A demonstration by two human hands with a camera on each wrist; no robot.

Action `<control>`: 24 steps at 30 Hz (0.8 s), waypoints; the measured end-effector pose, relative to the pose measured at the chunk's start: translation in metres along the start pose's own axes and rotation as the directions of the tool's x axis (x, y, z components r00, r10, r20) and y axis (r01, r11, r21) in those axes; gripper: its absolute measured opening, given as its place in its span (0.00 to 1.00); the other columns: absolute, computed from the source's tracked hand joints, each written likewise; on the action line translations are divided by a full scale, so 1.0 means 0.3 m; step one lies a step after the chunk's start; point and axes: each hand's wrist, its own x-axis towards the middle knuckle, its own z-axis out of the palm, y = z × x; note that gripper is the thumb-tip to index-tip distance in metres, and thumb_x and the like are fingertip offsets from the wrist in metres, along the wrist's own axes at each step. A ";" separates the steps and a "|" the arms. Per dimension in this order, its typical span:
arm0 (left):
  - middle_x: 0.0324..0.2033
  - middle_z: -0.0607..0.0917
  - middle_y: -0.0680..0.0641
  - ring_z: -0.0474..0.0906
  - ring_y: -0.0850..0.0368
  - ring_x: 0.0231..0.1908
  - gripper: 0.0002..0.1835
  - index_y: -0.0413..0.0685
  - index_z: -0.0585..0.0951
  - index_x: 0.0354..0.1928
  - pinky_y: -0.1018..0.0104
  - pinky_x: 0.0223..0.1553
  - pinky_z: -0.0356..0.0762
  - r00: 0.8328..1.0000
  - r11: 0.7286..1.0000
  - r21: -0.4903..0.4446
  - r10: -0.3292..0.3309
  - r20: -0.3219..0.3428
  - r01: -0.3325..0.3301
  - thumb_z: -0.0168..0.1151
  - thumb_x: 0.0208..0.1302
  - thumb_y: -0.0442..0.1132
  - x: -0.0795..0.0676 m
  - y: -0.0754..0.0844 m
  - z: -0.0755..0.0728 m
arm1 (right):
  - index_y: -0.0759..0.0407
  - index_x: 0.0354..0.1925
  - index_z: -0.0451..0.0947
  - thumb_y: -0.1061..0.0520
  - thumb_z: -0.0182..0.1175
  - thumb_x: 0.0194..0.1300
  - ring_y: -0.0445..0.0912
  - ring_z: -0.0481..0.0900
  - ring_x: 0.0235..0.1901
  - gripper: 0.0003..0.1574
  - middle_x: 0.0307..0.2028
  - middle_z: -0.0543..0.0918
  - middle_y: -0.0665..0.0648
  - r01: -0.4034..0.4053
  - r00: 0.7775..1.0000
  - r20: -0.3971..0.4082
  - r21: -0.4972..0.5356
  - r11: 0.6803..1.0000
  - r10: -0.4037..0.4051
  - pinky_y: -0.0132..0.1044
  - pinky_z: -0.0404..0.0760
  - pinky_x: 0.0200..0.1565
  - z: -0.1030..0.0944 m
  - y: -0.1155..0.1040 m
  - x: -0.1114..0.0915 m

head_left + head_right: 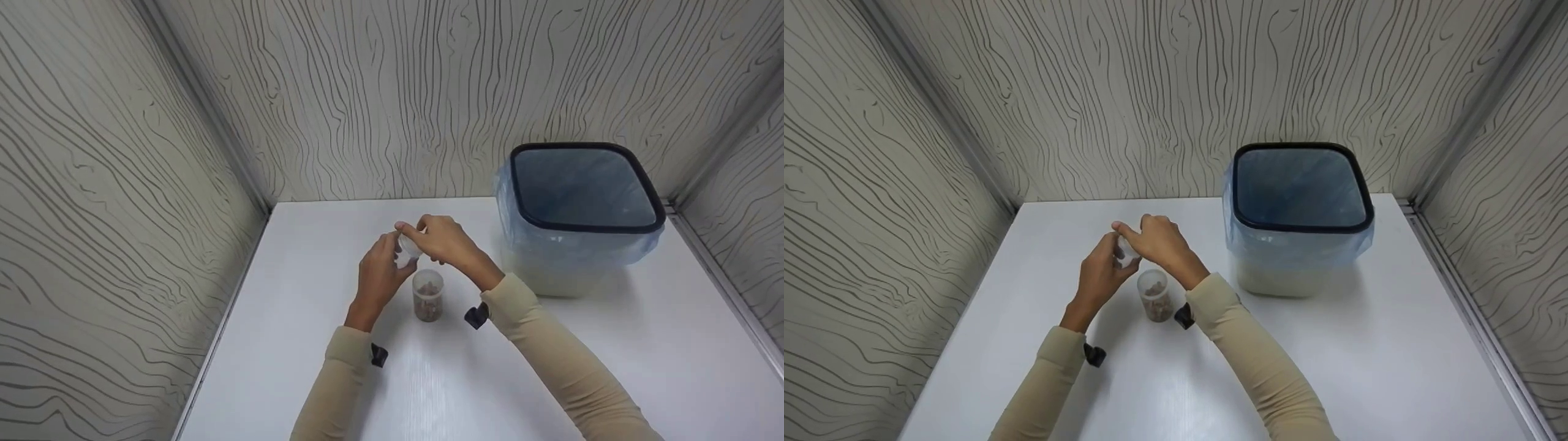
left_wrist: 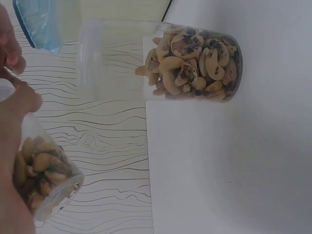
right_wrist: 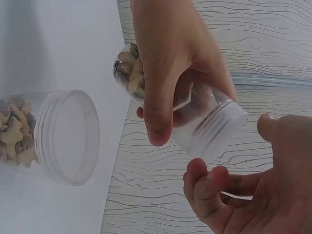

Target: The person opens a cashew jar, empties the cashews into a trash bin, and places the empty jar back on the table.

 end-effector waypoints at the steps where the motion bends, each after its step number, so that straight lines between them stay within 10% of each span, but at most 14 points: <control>1: 0.41 0.85 0.49 0.87 0.52 0.39 0.28 0.47 0.77 0.60 0.64 0.39 0.86 1.000 1.000 0.005 0.002 0.000 -0.002 0.79 0.62 0.43 0.000 0.001 0.001 | 0.70 0.64 0.78 0.24 0.52 0.76 0.46 0.83 0.22 0.51 0.43 0.88 0.66 0.000 1.000 -0.001 -0.004 1.000 0.000 0.33 0.80 0.22 0.001 -0.001 -0.001; 17: 0.42 0.86 0.46 0.86 0.56 0.38 0.29 0.49 0.77 0.63 0.64 0.40 0.86 1.000 0.999 -0.023 0.023 0.013 -0.022 0.78 0.63 0.42 0.005 0.003 0.009 | 0.69 0.60 0.81 0.33 0.61 0.74 0.46 0.83 0.24 0.42 0.45 0.85 0.64 0.034 0.999 -0.028 0.050 0.998 -0.032 0.34 0.83 0.25 0.013 0.007 -0.012; 24: 0.40 0.86 0.47 0.85 0.56 0.38 0.27 0.49 0.77 0.62 0.65 0.39 0.85 1.000 0.996 -0.089 0.011 0.025 -0.009 0.77 0.64 0.40 0.012 0.004 0.008 | 0.70 0.57 0.83 0.34 0.62 0.74 0.55 0.86 0.44 0.40 0.49 0.86 0.65 0.074 0.993 -0.092 0.028 0.997 -0.071 0.49 0.89 0.46 0.021 0.011 -0.012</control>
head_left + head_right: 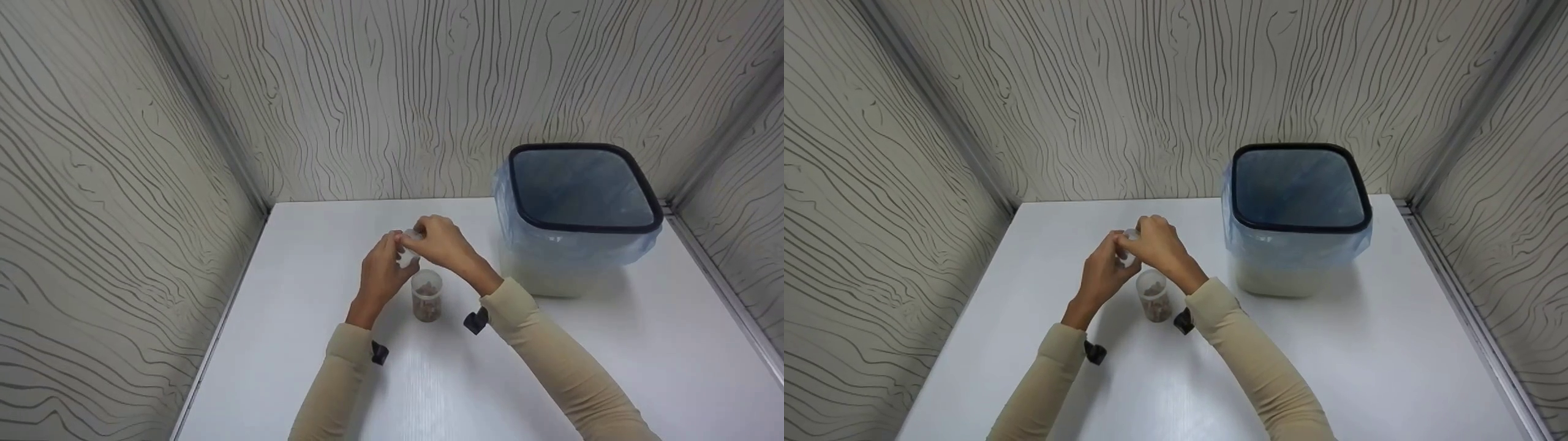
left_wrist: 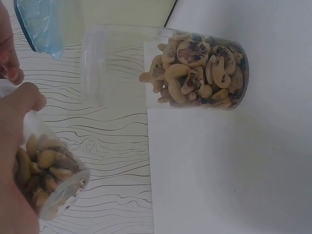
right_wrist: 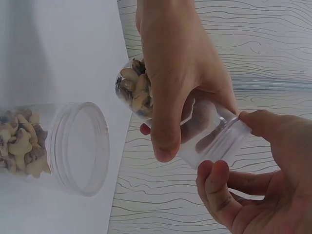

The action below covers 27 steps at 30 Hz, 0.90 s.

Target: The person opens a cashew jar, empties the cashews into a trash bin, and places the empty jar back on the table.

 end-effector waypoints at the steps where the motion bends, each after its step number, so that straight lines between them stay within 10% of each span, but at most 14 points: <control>1: 0.40 0.86 0.48 0.85 0.57 0.38 0.26 0.49 0.77 0.61 0.65 0.40 0.85 1.000 1.000 -0.008 -0.001 -0.001 0.001 0.77 0.64 0.40 0.001 0.000 -0.001 | 0.70 0.57 0.84 0.34 0.63 0.74 0.55 0.86 0.47 0.40 0.49 0.86 0.65 0.002 1.000 -0.006 0.001 1.000 -0.001 0.49 0.88 0.49 0.002 0.000 0.000; 27: 0.42 0.89 0.45 0.85 0.56 0.39 0.25 0.49 0.79 0.60 0.64 0.41 0.85 0.997 0.993 -0.110 -0.041 0.060 0.047 0.77 0.63 0.38 0.034 0.013 -0.029 | 0.67 0.54 0.86 0.40 0.68 0.72 0.57 0.83 0.50 0.32 0.49 0.86 0.64 0.062 0.993 -0.111 0.094 0.994 -0.052 0.52 0.84 0.53 0.006 0.011 -0.008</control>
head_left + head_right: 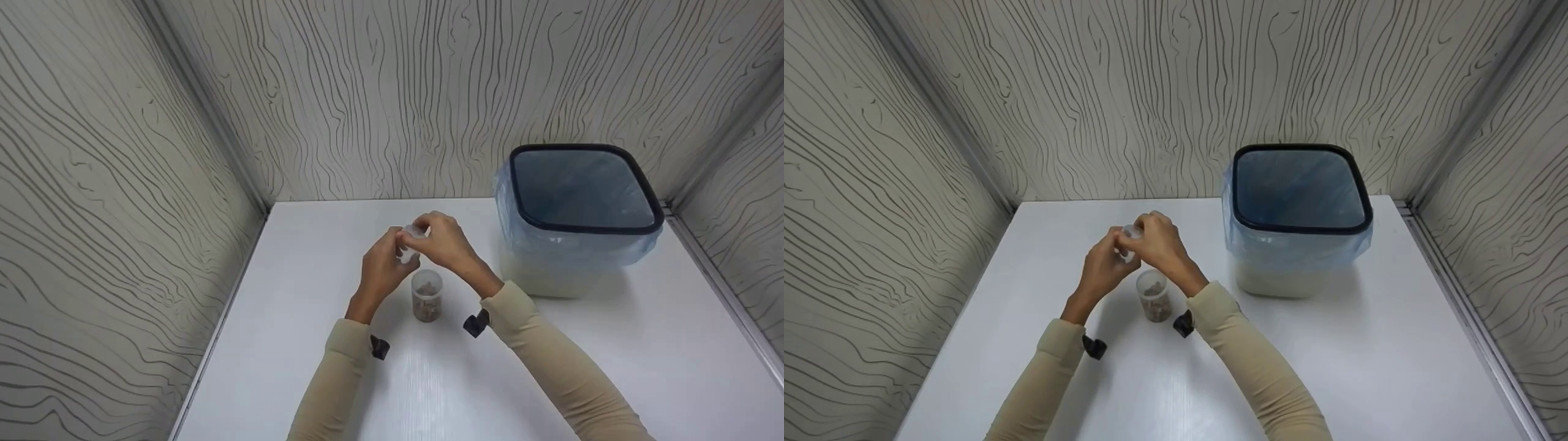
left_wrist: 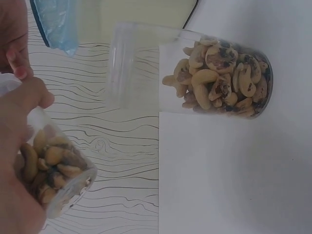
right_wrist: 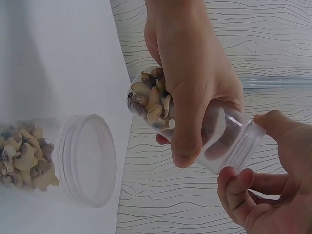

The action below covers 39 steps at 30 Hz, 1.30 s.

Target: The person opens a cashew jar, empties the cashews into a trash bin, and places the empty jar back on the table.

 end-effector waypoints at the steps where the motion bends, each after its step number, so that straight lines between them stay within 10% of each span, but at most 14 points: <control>1: 0.42 0.89 0.45 0.86 0.56 0.39 0.25 0.49 0.79 0.60 0.64 0.41 0.85 1.000 1.000 -0.003 -0.003 0.002 0.003 0.77 0.63 0.38 0.000 0.001 0.000 | 0.67 0.54 0.86 0.40 0.69 0.72 0.57 0.83 0.49 0.32 0.49 0.86 0.64 0.001 1.000 -0.002 0.004 1.000 -0.001 0.52 0.84 0.52 0.000 0.001 0.000; 22: 0.38 0.89 0.44 0.80 0.58 0.34 0.21 0.49 0.79 0.55 0.65 0.35 0.78 0.989 0.976 -0.187 -0.092 0.119 0.114 0.73 0.62 0.40 0.011 0.000 -0.018 | 0.60 0.56 0.87 0.47 0.72 0.68 0.51 0.83 0.44 0.25 0.53 0.85 0.60 0.060 0.996 0.061 0.007 0.998 -0.061 0.45 0.85 0.48 -0.013 0.000 0.010; 39: 0.36 0.89 0.45 0.80 0.60 0.33 0.21 0.49 0.80 0.54 0.66 0.34 0.76 0.986 0.983 -0.138 -0.100 0.131 0.118 0.74 0.59 0.41 0.023 0.002 -0.032 | 0.59 0.64 0.82 0.50 0.69 0.70 0.50 0.79 0.45 0.28 0.58 0.82 0.59 0.088 0.988 0.127 0.041 0.995 -0.092 0.36 0.78 0.42 -0.028 0.002 0.006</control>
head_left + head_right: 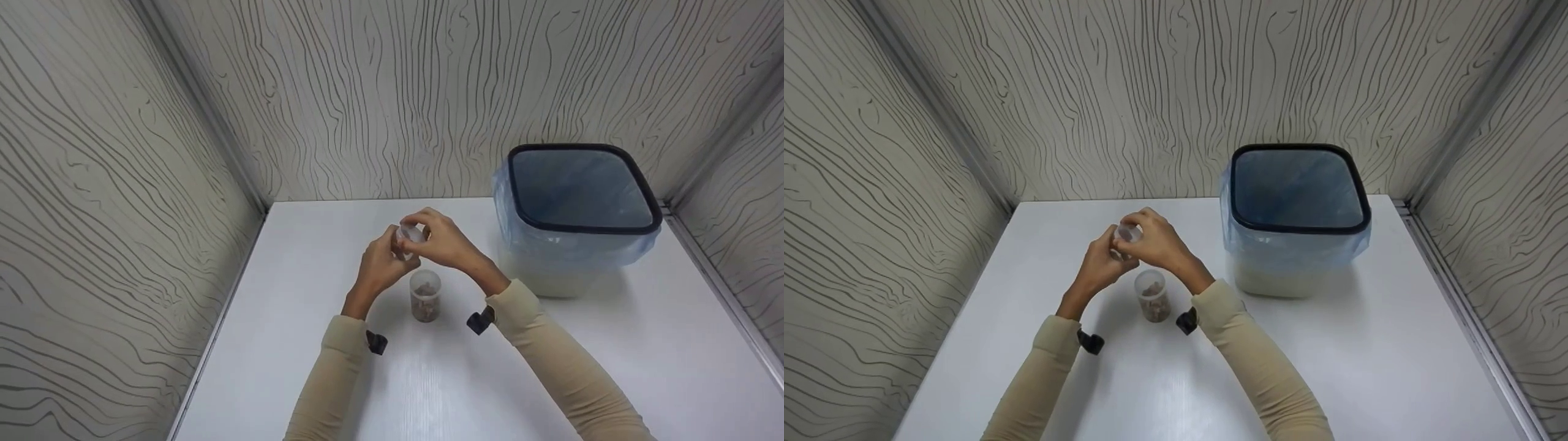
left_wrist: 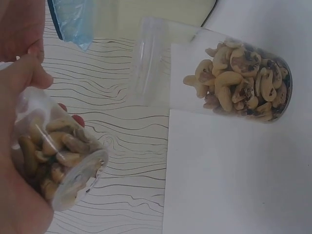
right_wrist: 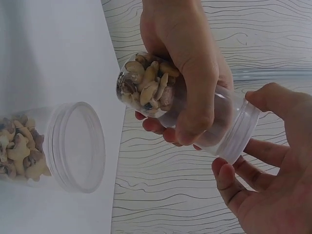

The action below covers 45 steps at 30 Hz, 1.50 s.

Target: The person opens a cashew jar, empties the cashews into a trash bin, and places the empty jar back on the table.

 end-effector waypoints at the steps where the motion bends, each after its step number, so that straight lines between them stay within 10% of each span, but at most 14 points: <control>1: 0.36 0.88 0.46 0.80 0.60 0.33 0.22 0.49 0.80 0.55 0.66 0.34 0.76 1.000 1.000 0.002 0.000 -0.001 0.000 0.74 0.59 0.41 0.000 0.001 0.000 | 0.59 0.64 0.82 0.50 0.69 0.70 0.51 0.79 0.46 0.28 0.58 0.81 0.60 0.000 1.000 0.003 -0.002 1.000 0.000 0.37 0.78 0.43 -0.002 -0.001 -0.001; 22: 0.34 0.88 0.50 0.81 0.61 0.32 0.24 0.46 0.80 0.57 0.67 0.33 0.78 1.000 1.000 0.008 0.026 0.014 -0.026 0.73 0.59 0.41 0.013 0.004 0.000 | 0.60 0.70 0.76 0.56 0.64 0.70 0.56 0.78 0.57 0.33 0.65 0.77 0.62 0.060 0.994 0.091 0.020 0.998 -0.061 0.43 0.79 0.46 -0.033 0.006 -0.008; 28: 0.35 0.88 0.51 0.83 0.60 0.34 0.22 0.48 0.80 0.55 0.65 0.36 0.80 0.999 0.999 0.022 0.032 0.004 -0.032 0.73 0.60 0.42 0.015 0.006 0.004 | 0.60 0.74 0.71 0.49 0.64 0.74 0.58 0.77 0.64 0.37 0.71 0.75 0.63 0.057 0.992 0.108 0.034 0.998 -0.060 0.55 0.81 0.60 -0.042 0.007 -0.006; 45: 0.47 0.91 0.47 0.88 0.53 0.41 0.31 0.48 0.79 0.64 0.60 0.42 0.87 0.999 0.988 0.150 0.044 -0.011 -0.042 0.78 0.59 0.43 0.020 0.033 0.013 | 0.64 0.77 0.68 0.35 0.57 0.79 0.65 0.81 0.65 0.44 0.71 0.75 0.70 -0.113 0.991 0.071 -0.037 0.993 0.115 0.57 0.85 0.59 -0.093 -0.021 0.017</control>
